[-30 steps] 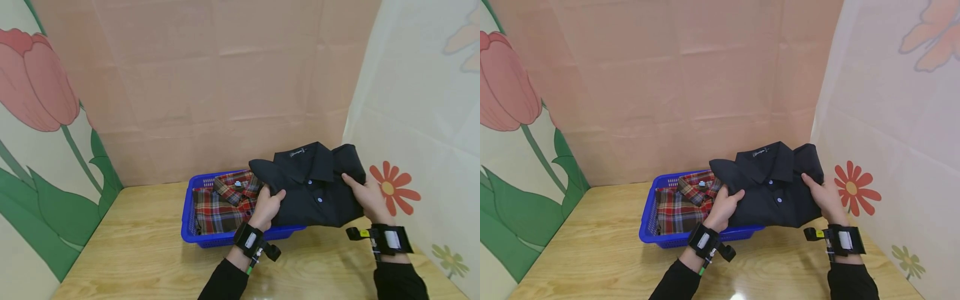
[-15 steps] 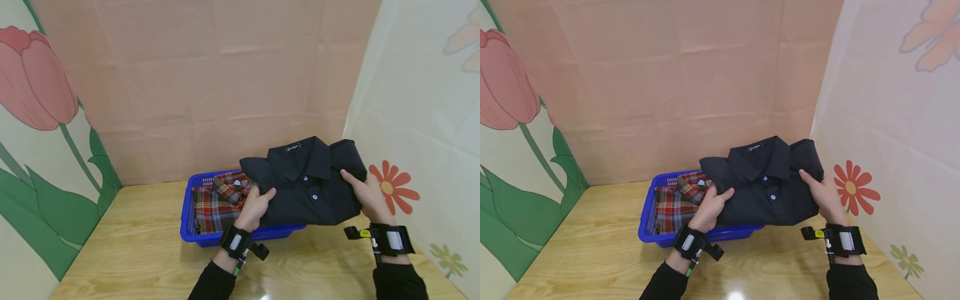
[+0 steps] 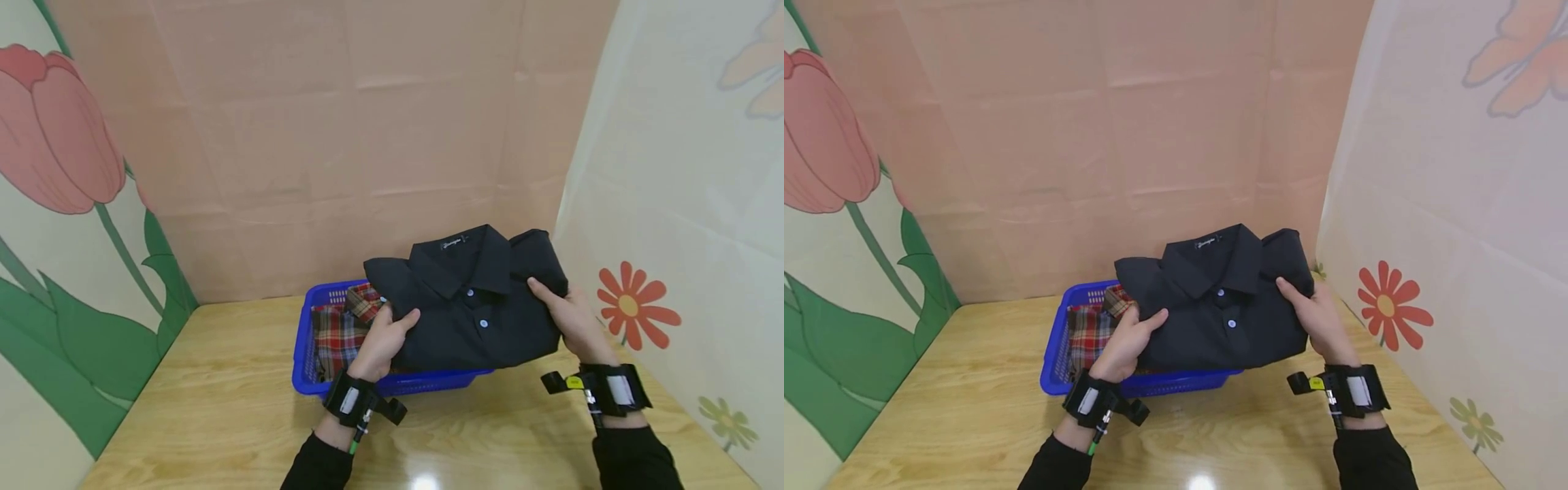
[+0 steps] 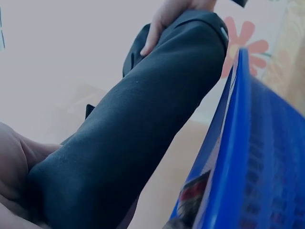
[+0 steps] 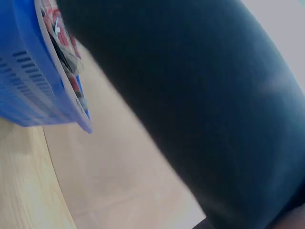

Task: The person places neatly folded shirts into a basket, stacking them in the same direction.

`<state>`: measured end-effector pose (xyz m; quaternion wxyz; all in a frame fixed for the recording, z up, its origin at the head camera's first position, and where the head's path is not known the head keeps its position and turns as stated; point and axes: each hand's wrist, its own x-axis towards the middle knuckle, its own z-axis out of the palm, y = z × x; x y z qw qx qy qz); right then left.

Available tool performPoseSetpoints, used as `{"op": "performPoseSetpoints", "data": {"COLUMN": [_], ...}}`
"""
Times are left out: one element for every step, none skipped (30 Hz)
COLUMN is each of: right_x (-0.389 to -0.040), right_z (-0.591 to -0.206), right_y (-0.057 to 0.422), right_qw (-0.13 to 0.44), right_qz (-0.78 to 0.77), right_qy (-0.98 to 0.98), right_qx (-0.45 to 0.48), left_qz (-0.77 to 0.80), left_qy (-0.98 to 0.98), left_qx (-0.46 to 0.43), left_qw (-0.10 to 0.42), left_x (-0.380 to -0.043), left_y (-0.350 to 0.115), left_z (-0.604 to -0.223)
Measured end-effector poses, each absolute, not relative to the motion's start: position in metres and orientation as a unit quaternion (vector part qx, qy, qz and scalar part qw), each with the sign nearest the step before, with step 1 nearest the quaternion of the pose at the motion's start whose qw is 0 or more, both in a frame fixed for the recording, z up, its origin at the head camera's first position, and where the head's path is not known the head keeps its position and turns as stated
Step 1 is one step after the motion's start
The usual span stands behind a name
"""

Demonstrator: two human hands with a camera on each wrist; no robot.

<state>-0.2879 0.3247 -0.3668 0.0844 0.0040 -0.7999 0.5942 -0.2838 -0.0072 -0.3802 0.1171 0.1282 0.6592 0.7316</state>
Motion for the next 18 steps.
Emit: {"op": "performPoseSetpoints", "data": {"right_x": [-0.288,-0.289,-0.289,-0.289,-0.290,-0.290,-0.290,-0.290,-0.291,-0.291,-0.291,-0.292,-0.292,-0.292,-0.292,-0.292,-0.293,-0.293], "right_z": [-0.367,-0.367,-0.367,-0.367,-0.367,-0.367,-0.368,-0.368,-0.369,-0.370,-0.370,-0.371,-0.372,-0.373,-0.374,-0.375,-0.376,-0.377], "right_y": [0.322,0.320,0.317,0.315,0.313,0.310,0.307,0.305,0.302,0.300,0.297,0.294,0.292,0.289,0.285,0.282,0.279,0.276], "right_qw": [0.084,0.083,0.082,0.080,0.077,0.079,0.077,0.075,0.072,0.067,0.062,0.057,0.049,0.046,0.044,0.043,0.042,0.042], "right_qz": [0.594,0.592,0.591,0.587,0.582,0.576,0.571,0.569,0.569,0.566,0.562,0.560,0.559,0.557,0.551,0.544,0.539,0.532], "right_qy": [-0.800,-0.802,-0.802,-0.805,-0.809,-0.812,-0.815,-0.816,-0.816,-0.819,-0.822,-0.823,-0.824,-0.826,-0.829,-0.834,-0.838,-0.842], "right_qx": [0.011,0.019,0.028,0.036,0.044,0.049,0.055,0.060,0.064,0.069,0.071,0.074,0.078,0.078,0.080,0.081,0.079,0.078], "left_qz": [0.728,0.725,0.724,0.721,0.719,0.718,0.716,0.713,0.711,0.709,0.708,0.706,0.704,0.705,0.706,0.706,0.706,0.704], "left_qy": [0.663,0.666,0.667,0.670,0.673,0.674,0.677,0.681,0.683,0.685,0.687,0.689,0.692,0.691,0.690,0.689,0.689,0.692], "left_qx": [0.130,0.131,0.129,0.130,0.130,0.128,0.126,0.123,0.119,0.116,0.112,0.110,0.107,0.106,0.106,0.106,0.106,0.105], "left_qw": [0.117,0.116,0.117,0.117,0.117,0.117,0.117,0.118,0.119,0.120,0.120,0.120,0.119,0.120,0.121,0.122,0.123,0.123], "left_x": [-0.284,-0.284,-0.285,-0.285,-0.285,-0.286,-0.286,-0.287,-0.287,-0.287,-0.288,-0.288,-0.288,-0.289,-0.289,-0.289,-0.289,-0.289], "left_y": [-0.012,-0.016,-0.021,-0.025,-0.029,-0.033,-0.037,-0.040,-0.044,-0.047,-0.051,-0.054,-0.058,-0.062,-0.065,-0.069,-0.073,-0.077], "left_z": [-0.380,-0.379,-0.378,-0.377,-0.377,-0.376,-0.376,-0.376,-0.375,-0.375,-0.375,-0.375,-0.375,-0.375,-0.374,-0.374,-0.374,-0.374]}}
